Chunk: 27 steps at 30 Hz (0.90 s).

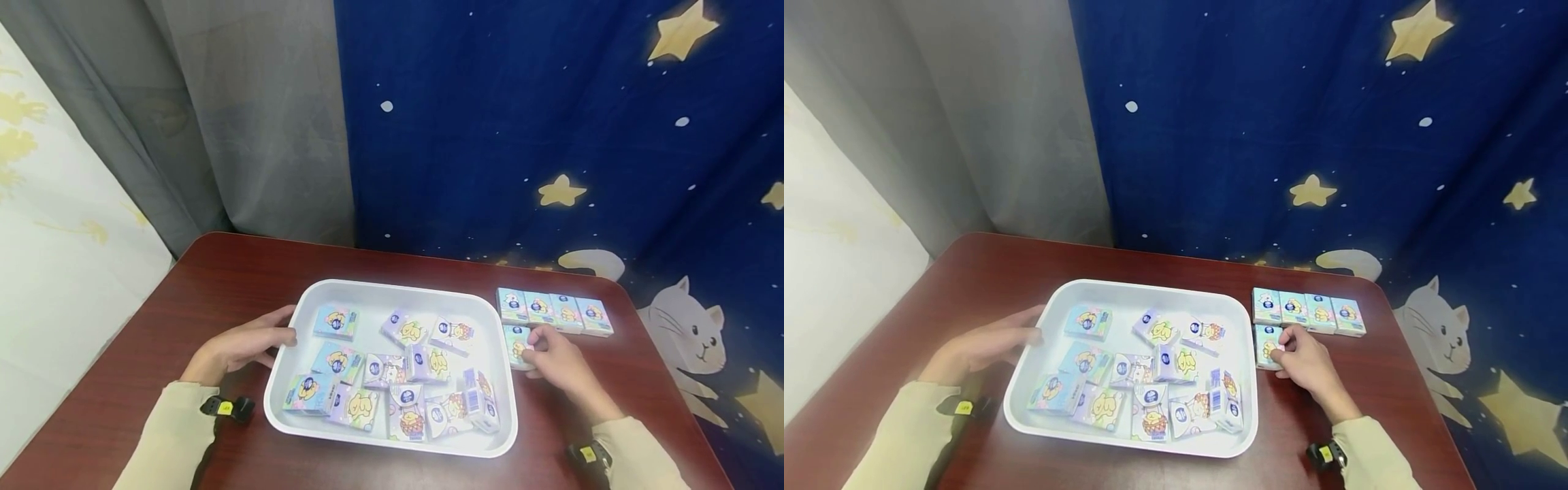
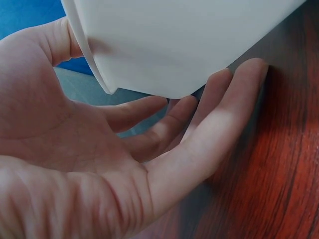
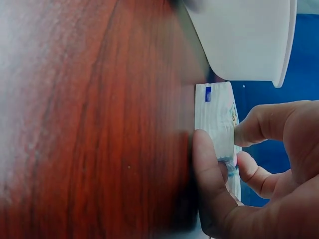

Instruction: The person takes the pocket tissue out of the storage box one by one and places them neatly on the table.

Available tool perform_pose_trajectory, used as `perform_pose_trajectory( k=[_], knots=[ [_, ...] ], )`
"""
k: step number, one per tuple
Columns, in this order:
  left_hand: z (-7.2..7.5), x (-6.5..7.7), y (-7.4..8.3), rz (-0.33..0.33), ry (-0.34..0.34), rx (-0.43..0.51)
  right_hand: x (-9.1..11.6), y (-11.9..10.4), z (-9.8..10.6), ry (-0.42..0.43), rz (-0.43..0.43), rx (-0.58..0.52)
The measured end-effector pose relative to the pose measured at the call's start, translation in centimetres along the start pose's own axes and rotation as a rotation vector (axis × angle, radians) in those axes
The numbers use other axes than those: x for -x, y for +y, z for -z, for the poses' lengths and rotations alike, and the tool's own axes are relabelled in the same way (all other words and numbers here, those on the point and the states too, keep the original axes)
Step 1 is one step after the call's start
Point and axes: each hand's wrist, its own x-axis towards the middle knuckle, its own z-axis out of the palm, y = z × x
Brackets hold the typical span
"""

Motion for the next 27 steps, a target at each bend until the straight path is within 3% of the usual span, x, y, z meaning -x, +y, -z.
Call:
perform_pose_trajectory(
  k=[21, 27],
  knots=[
    [0.09, 0.22, 0.15, -0.007, -0.01, 0.012, -0.99, -0.13, 0.36, -0.03, 0.016, -0.062],
    [-0.03, 0.09, 0.28, -0.004, -0.007, 0.01, -0.92, -0.16, 0.68, -0.007, 0.037, 0.052]
  ],
)
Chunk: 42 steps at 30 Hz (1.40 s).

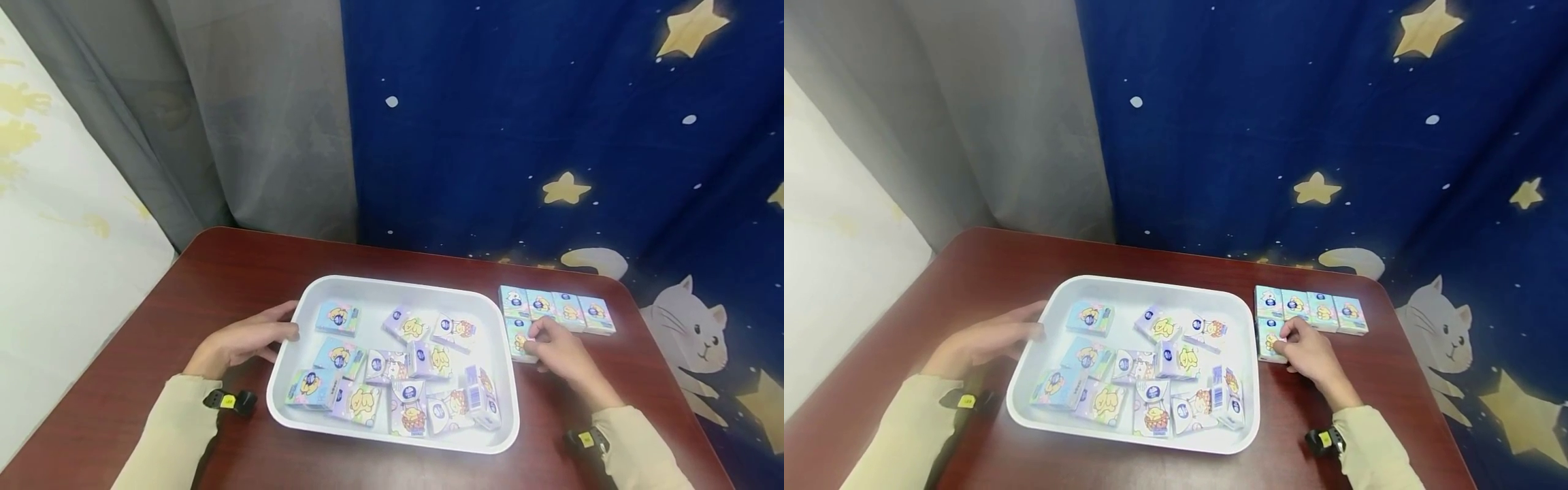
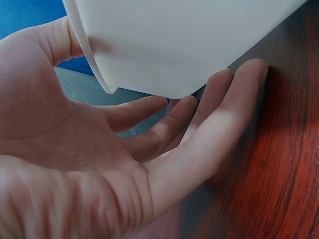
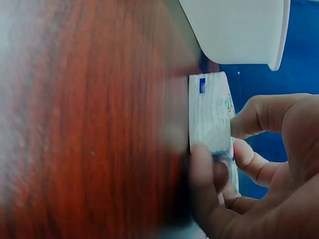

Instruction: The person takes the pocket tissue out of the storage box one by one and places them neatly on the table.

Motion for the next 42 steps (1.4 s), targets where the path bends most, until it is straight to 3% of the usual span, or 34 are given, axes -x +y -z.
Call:
perform_pose_trajectory(
  k=[7, 11, 20, 31, 42],
  knots=[
    [-0.1, 0.0, 0.3, 0.008, 0.013, -0.008, 0.0, -0.8, 0.7, 0.017, 0.054, 0.144],
    [-0.1, -0.1, 0.4, 0.008, 0.007, -0.012, 0.1, -1.9, 1.4, 0.03, 0.087, 0.166],
    [0.1, 0.0, 0.4, 0.01, 0.012, -0.014, 0.7, -7.8, 1.4, 0.068, 0.222, 0.142],
    [0.0, 0.1, -0.1, 0.009, 0.019, -0.004, 0.9, -15.0, -1.8, -0.095, 0.436, 0.148],
    [-0.4, 0.2, 0.2, -0.005, 0.012, 0.002, 0.5, -20.4, -5.8, -0.251, 0.553, 0.243]
  ],
)
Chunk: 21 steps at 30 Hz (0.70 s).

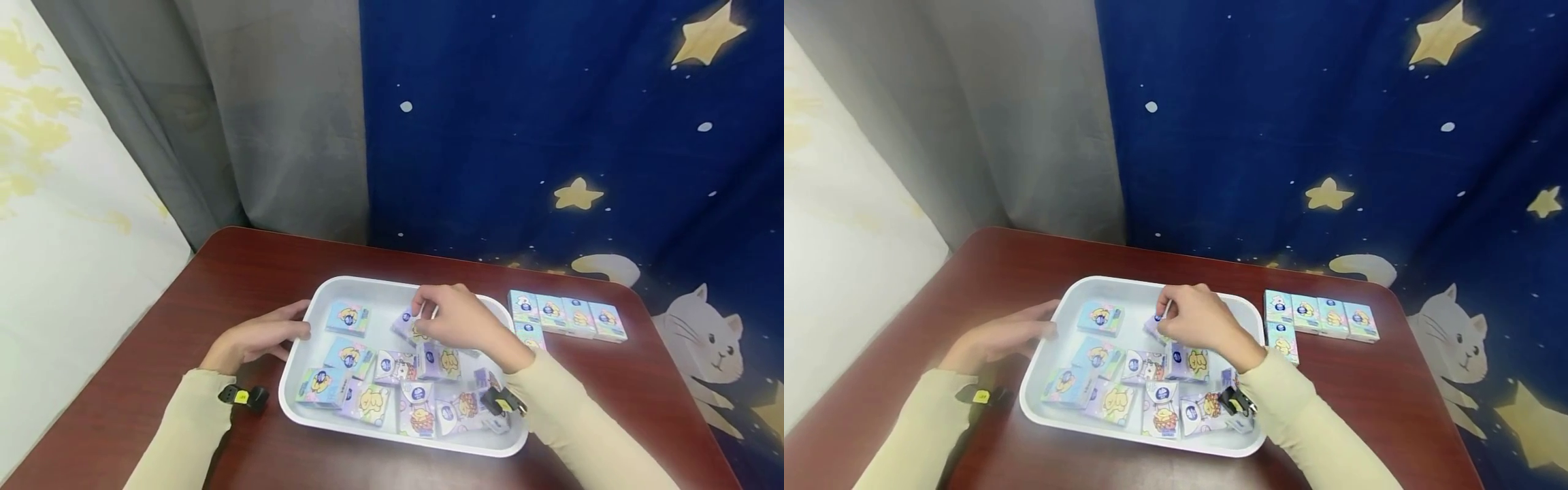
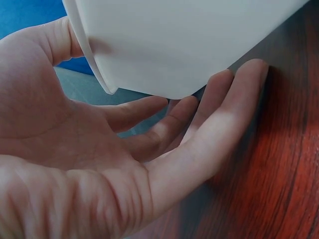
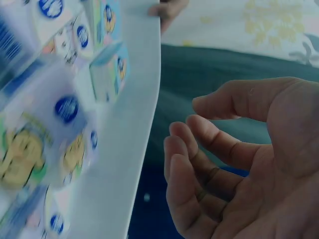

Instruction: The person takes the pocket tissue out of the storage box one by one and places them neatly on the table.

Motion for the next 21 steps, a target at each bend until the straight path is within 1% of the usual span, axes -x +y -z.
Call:
perform_pose_trajectory(
  k=[7, 10, 14, 21],
  knots=[
    [0.0, 0.0, 0.0, 0.014, 0.011, 0.007, -2.5, -3.1, -2.3, -0.094, 0.072, 0.068],
    [0.0, -0.1, 0.0, 0.017, 0.015, 0.003, -3.4, -4.4, -3.6, -0.139, 0.072, 0.082],
    [0.1, -0.1, -0.1, 0.019, 0.014, -0.012, -4.2, -5.7, -5.4, -0.207, 0.061, 0.067],
    [0.2, -0.3, -0.3, 0.024, 0.02, -0.023, -5.0, -7.3, -8.1, -0.295, 0.048, 0.088]
  ],
)
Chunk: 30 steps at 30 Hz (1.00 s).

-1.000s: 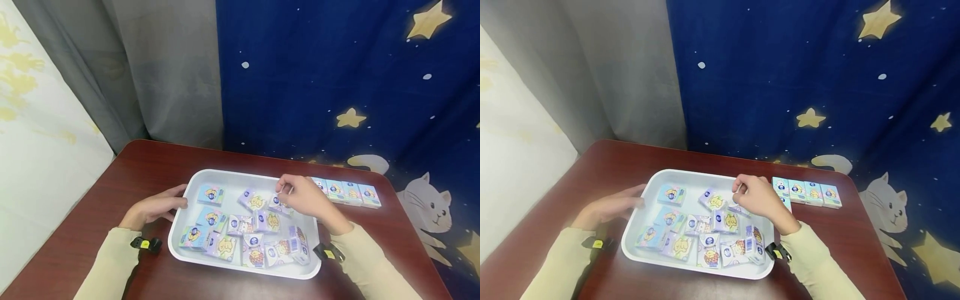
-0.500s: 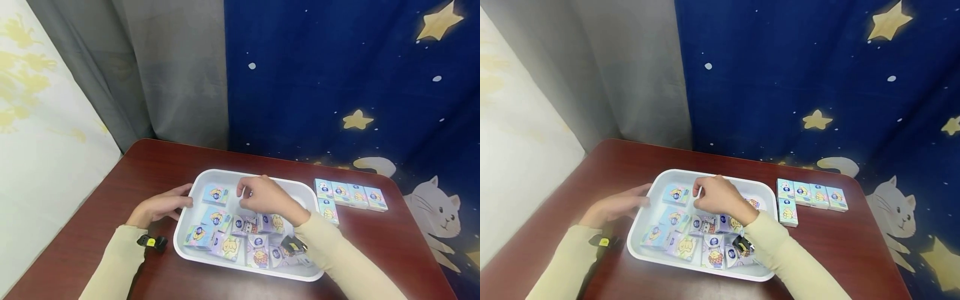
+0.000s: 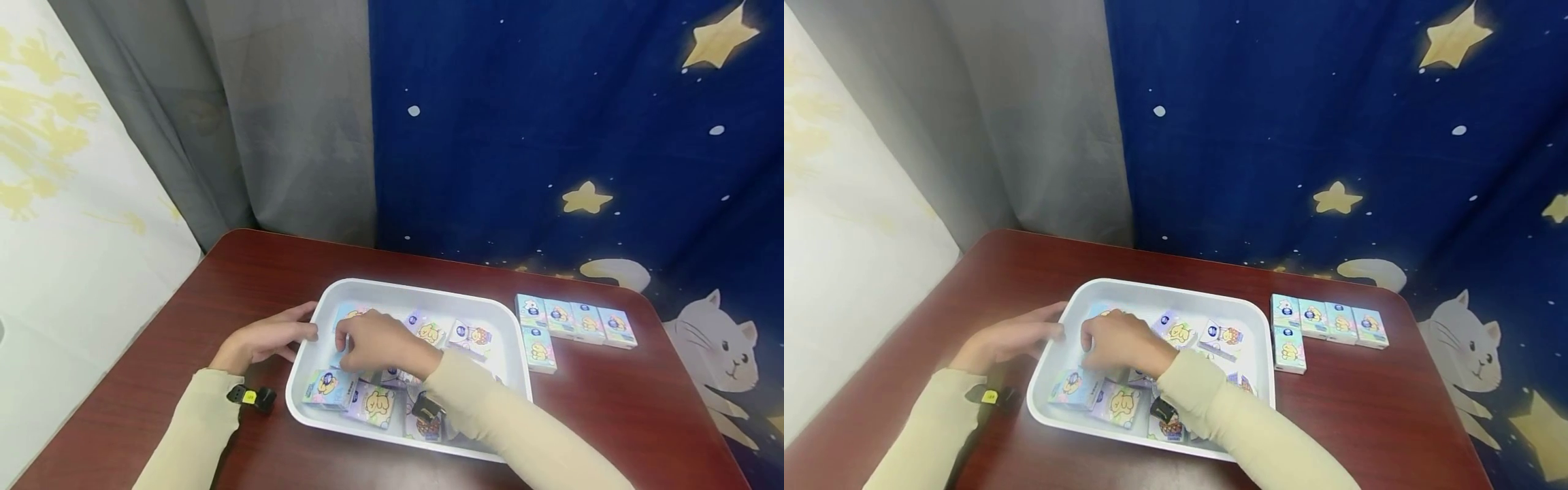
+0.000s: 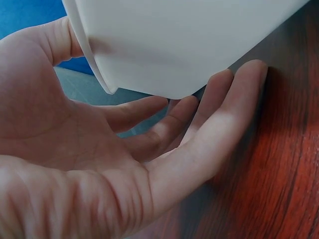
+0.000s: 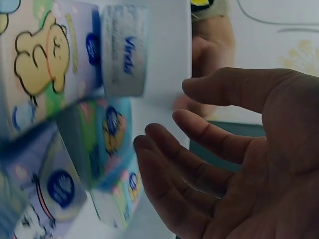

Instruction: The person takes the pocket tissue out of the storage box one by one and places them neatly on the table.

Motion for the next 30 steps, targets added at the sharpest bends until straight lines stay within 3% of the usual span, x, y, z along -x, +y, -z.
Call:
perform_pose_trajectory(
  k=[4, 13, 30],
  knots=[
    [0.0, 0.0, 0.0, 0.003, -0.001, 0.01, -0.5, -0.7, -1.3, -0.043, 0.011, 0.033],
    [-0.1, 0.1, 0.1, 0.02, 0.009, 0.019, -0.7, -2.0, -3.0, -0.048, 0.046, 0.172],
    [0.2, 0.0, -0.1, 0.009, 0.003, 0.005, 0.5, -2.1, -2.9, -0.138, 0.073, 0.144]
  ],
)
